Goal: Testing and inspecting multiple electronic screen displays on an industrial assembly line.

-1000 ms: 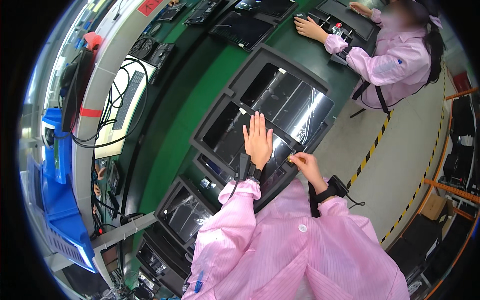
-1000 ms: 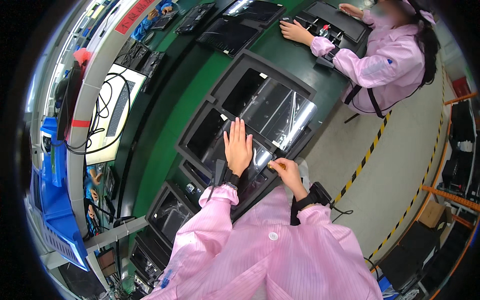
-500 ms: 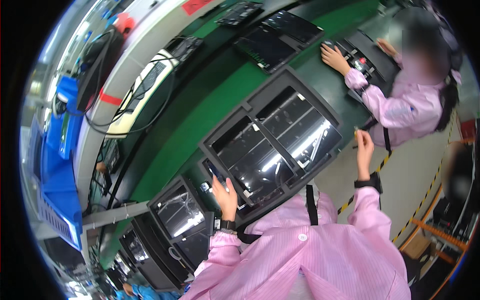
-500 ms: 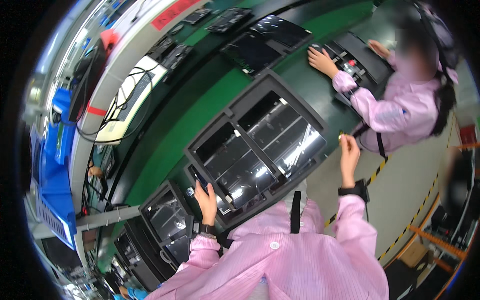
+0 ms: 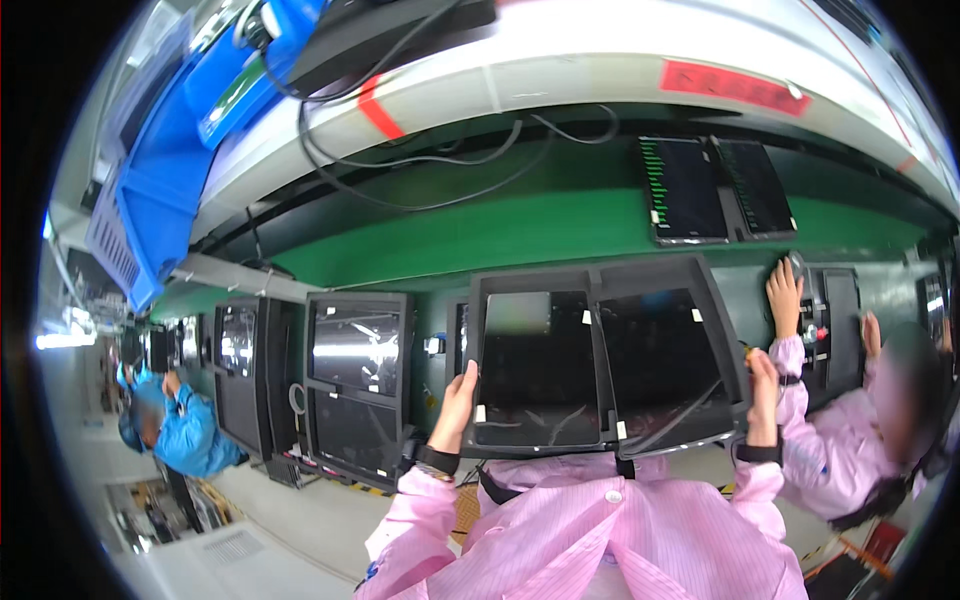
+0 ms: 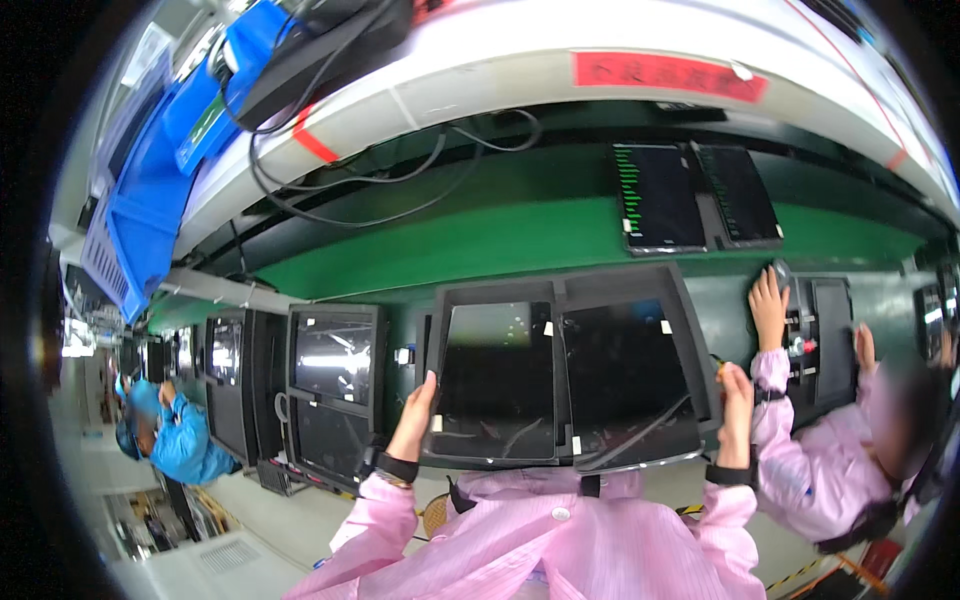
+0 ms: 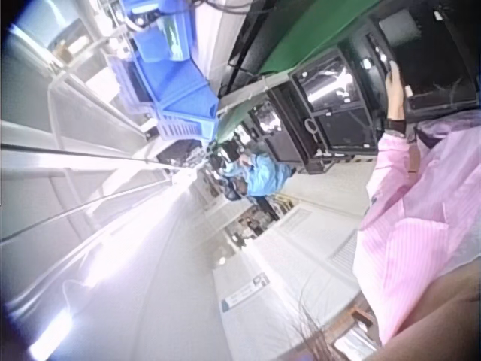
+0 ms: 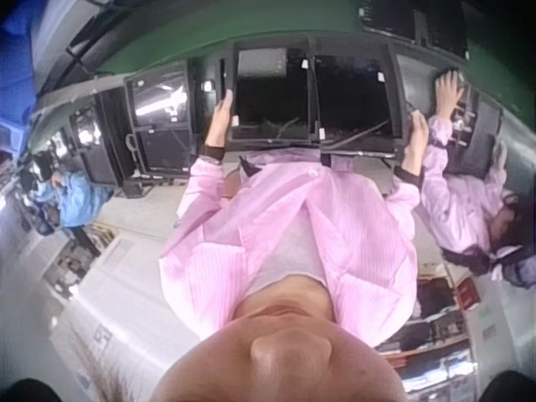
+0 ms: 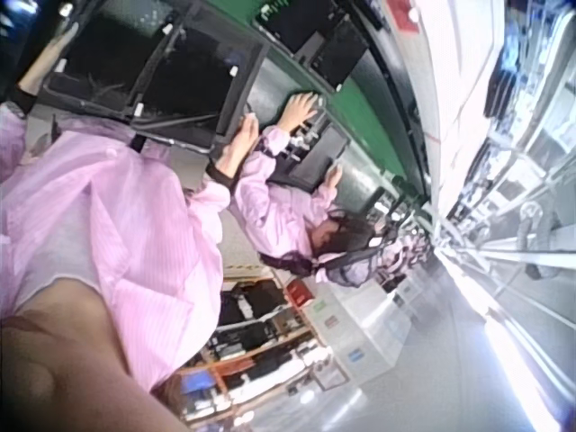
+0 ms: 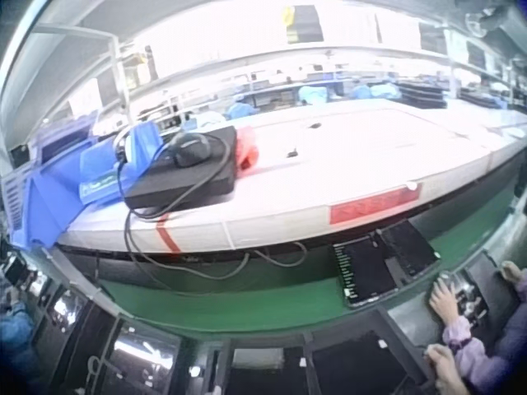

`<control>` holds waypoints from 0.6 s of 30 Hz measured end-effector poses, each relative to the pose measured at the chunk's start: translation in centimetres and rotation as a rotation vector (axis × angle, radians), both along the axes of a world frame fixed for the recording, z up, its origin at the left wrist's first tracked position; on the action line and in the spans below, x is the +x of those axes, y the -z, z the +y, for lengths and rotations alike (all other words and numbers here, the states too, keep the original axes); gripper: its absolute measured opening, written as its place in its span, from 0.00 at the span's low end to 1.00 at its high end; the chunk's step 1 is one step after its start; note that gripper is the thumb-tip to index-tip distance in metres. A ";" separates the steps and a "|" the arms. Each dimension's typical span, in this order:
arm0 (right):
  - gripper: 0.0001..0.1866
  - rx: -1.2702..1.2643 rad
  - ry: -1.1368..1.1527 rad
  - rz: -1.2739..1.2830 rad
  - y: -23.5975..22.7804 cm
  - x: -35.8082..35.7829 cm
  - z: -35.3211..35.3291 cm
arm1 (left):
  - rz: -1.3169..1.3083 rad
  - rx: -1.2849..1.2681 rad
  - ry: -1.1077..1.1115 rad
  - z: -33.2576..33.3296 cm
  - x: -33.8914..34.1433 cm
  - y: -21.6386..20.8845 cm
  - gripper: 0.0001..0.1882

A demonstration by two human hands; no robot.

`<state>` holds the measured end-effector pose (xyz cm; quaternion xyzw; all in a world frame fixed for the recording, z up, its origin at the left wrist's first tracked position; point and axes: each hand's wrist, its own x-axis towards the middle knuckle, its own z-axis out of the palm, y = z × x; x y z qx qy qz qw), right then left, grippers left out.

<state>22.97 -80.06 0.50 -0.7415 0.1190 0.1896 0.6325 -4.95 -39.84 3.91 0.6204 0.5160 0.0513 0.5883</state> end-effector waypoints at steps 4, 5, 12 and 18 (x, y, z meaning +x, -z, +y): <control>0.12 0.006 -0.066 -0.144 -9.6 4.5 6.6 | 0.024 -0.087 0.089 4.2 2.5 -6.0 0.36; 0.12 -0.049 -0.123 -0.204 -11.2 5.2 9.5 | 0.072 -0.009 0.098 5.7 3.2 -7.6 0.37; 0.13 0.220 -0.273 -0.154 -5.0 13.1 27.8 | 0.084 0.095 0.157 26.7 7.1 -4.8 0.31; 0.17 -0.108 -0.235 -0.441 5.7 12.4 39.7 | 0.179 0.206 0.173 39.5 9.1 6.1 0.44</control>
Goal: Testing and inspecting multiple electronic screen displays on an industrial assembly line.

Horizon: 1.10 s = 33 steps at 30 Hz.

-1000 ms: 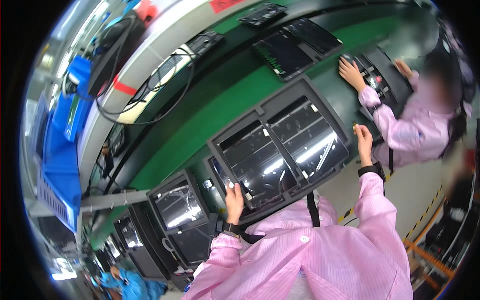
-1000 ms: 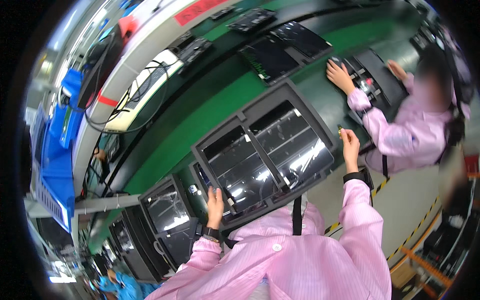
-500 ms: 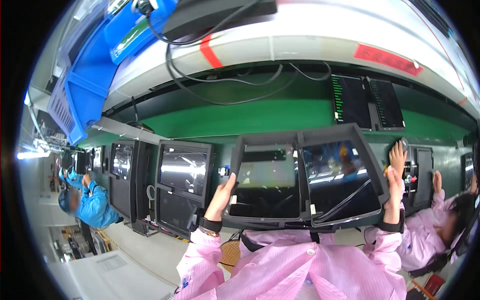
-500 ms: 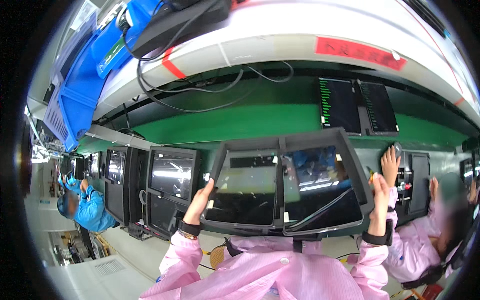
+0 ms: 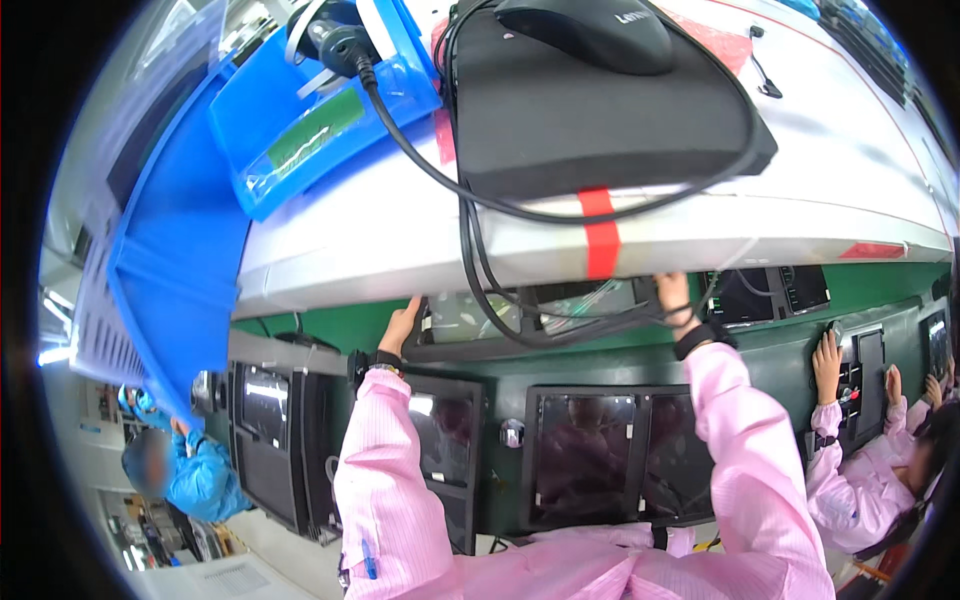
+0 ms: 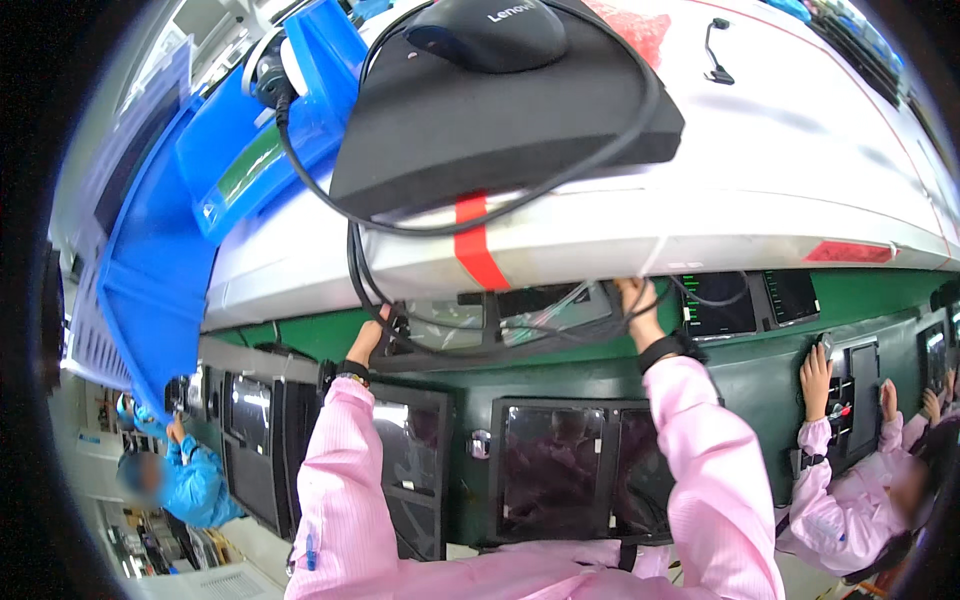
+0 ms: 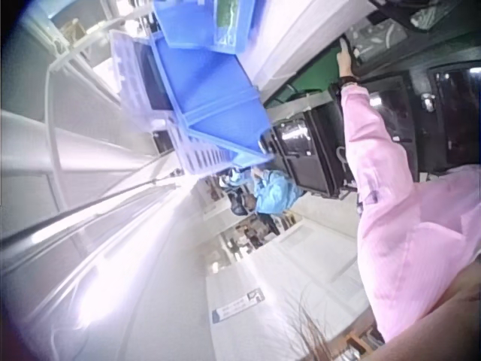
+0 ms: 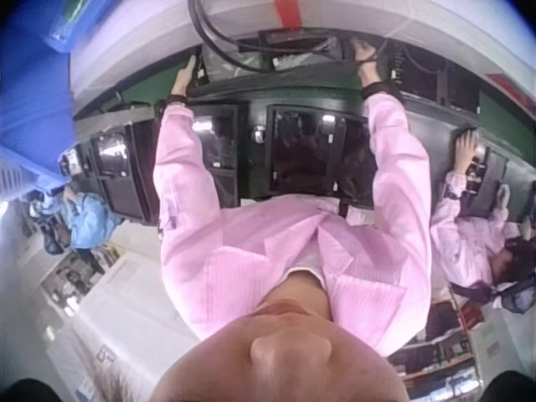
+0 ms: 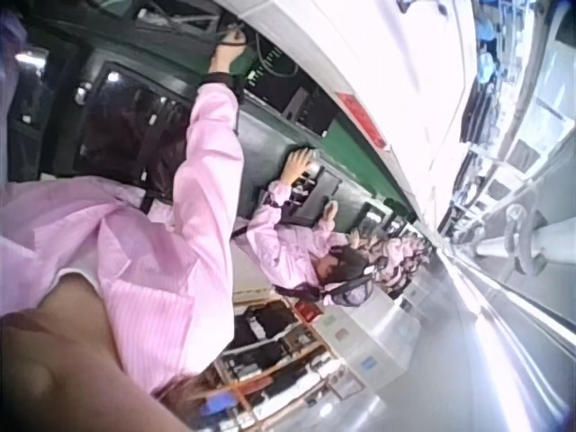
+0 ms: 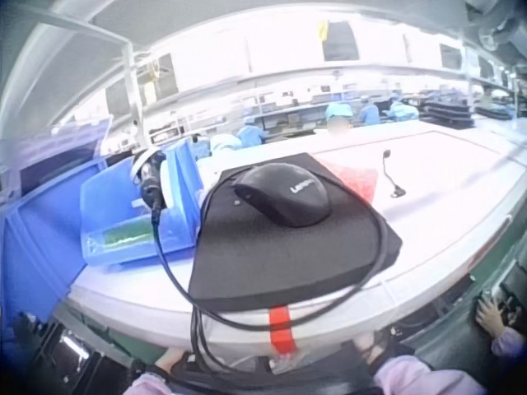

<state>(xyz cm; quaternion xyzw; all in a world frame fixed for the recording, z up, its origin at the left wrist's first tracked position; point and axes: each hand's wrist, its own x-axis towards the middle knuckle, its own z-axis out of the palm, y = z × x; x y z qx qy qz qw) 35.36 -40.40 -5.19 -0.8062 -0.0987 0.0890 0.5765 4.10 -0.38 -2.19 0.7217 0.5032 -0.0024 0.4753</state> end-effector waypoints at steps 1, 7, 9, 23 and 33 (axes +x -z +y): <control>0.16 0.031 0.045 -0.148 -0.5 -2.4 2.0 | -0.043 0.104 0.054 2.2 -0.8 1.7 0.38; 0.13 -0.122 0.161 -0.188 4.7 -8.0 5.8 | -0.316 0.848 0.398 9.8 -4.4 13.7 0.29; 0.12 -0.157 0.187 -0.401 4.6 -7.9 4.2 | -0.352 1.035 0.439 1.5 1.7 11.4 0.23; 0.11 0.324 -0.001 0.111 -4.6 -14.9 -1.5 | -0.449 1.110 0.536 -12.8 7.7 2.1 0.12; 0.09 0.355 0.104 0.293 -9.1 -19.9 -10.8 | -0.422 0.847 0.650 -12.4 1.6 -3.4 0.19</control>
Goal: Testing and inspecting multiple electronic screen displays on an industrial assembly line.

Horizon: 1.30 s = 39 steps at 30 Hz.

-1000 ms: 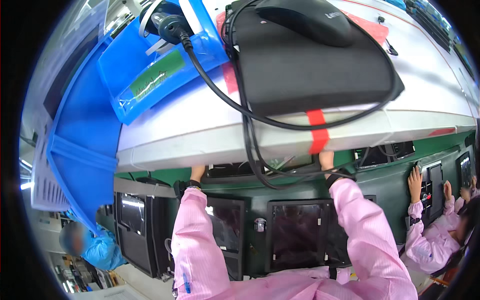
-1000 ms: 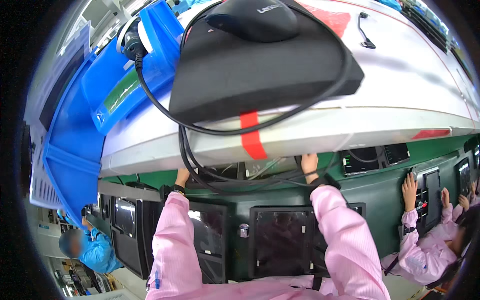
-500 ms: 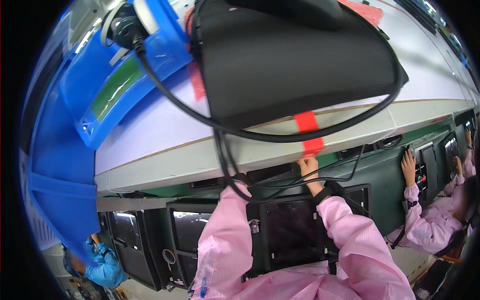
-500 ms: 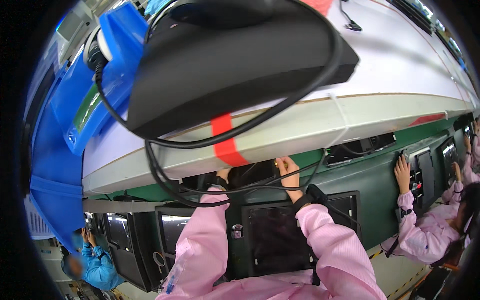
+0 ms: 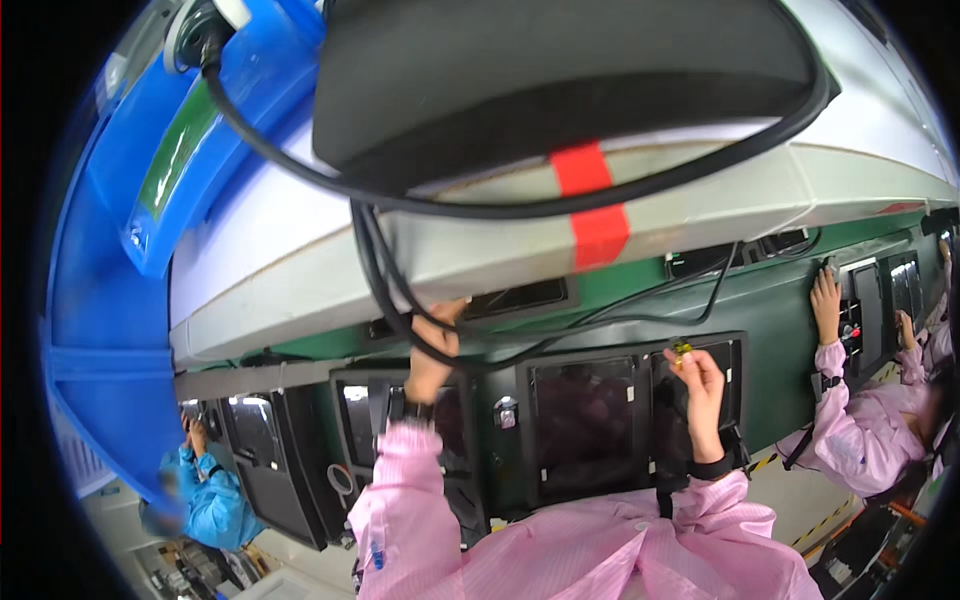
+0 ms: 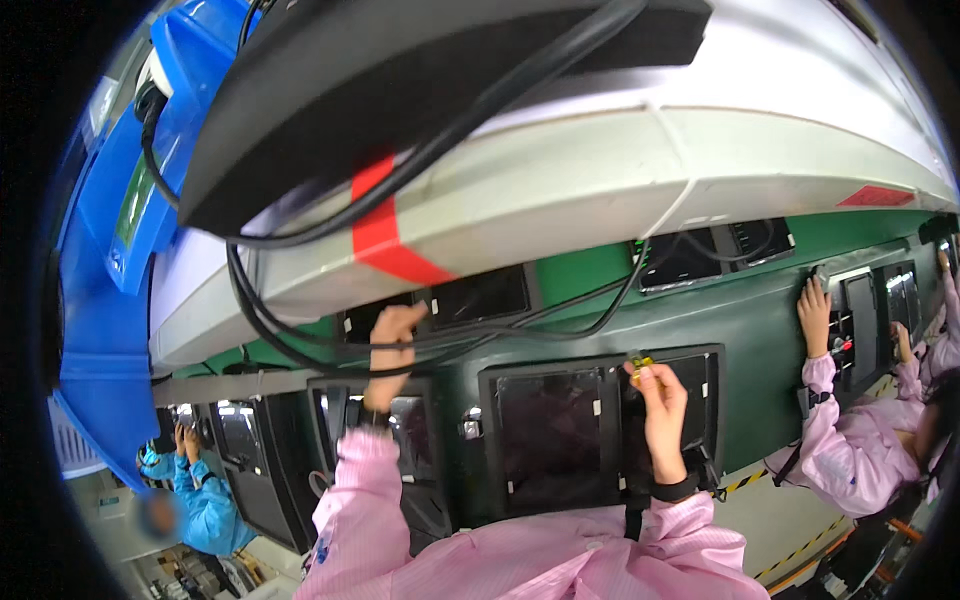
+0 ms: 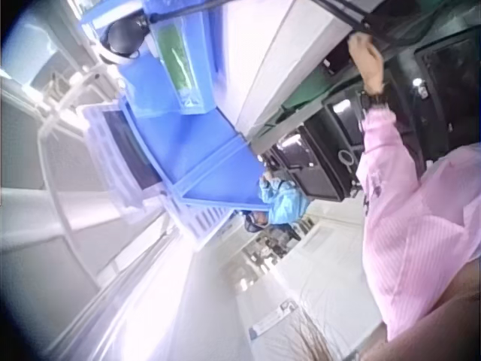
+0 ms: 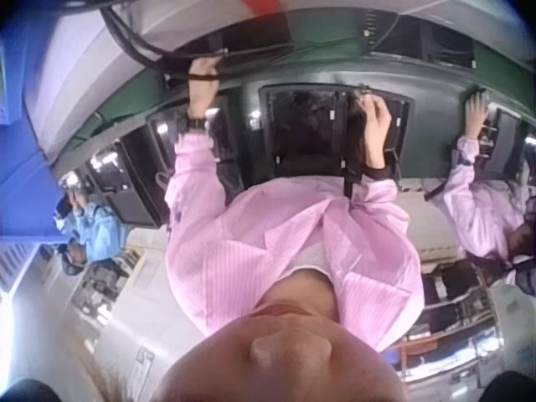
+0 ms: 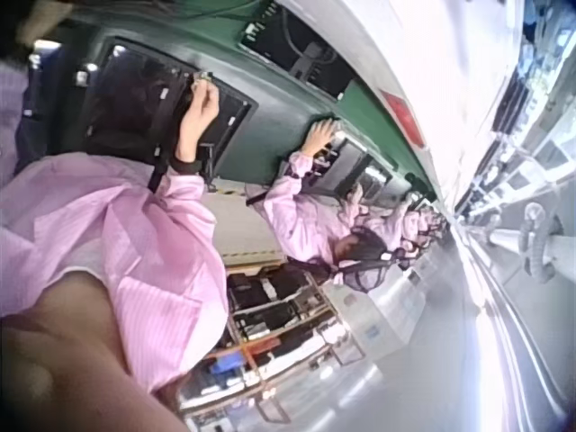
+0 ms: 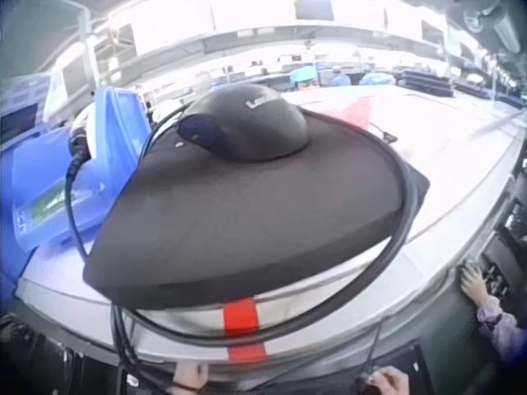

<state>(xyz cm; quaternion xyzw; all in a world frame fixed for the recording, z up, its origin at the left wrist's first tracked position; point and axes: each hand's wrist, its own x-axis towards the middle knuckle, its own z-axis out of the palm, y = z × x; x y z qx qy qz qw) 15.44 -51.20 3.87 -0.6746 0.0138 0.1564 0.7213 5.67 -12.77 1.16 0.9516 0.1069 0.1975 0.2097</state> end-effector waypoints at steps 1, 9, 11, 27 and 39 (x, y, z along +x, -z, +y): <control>0.09 -0.042 0.017 0.003 -0.3 -0.1 -0.8 | 0.026 -0.031 0.174 -2.7 -2.0 -2.5 0.23; 0.09 -0.020 -0.004 -0.006 -1.8 -1.4 -1.2 | 0.429 0.130 0.052 -13.6 -13.7 -1.5 0.27; 0.09 -0.024 -0.031 -0.018 -2.3 -1.6 -1.7 | 0.412 0.208 -0.042 -14.7 -13.8 -1.3 0.27; 0.11 -0.100 0.089 -0.272 -0.6 11.8 -18.1 | 0.522 0.335 -0.214 -17.3 -10.5 -1.3 0.19; 0.18 -0.533 0.178 -0.333 14.1 38.6 -21.5 | 0.176 -0.632 -0.470 -23.0 19.8 5.5 0.34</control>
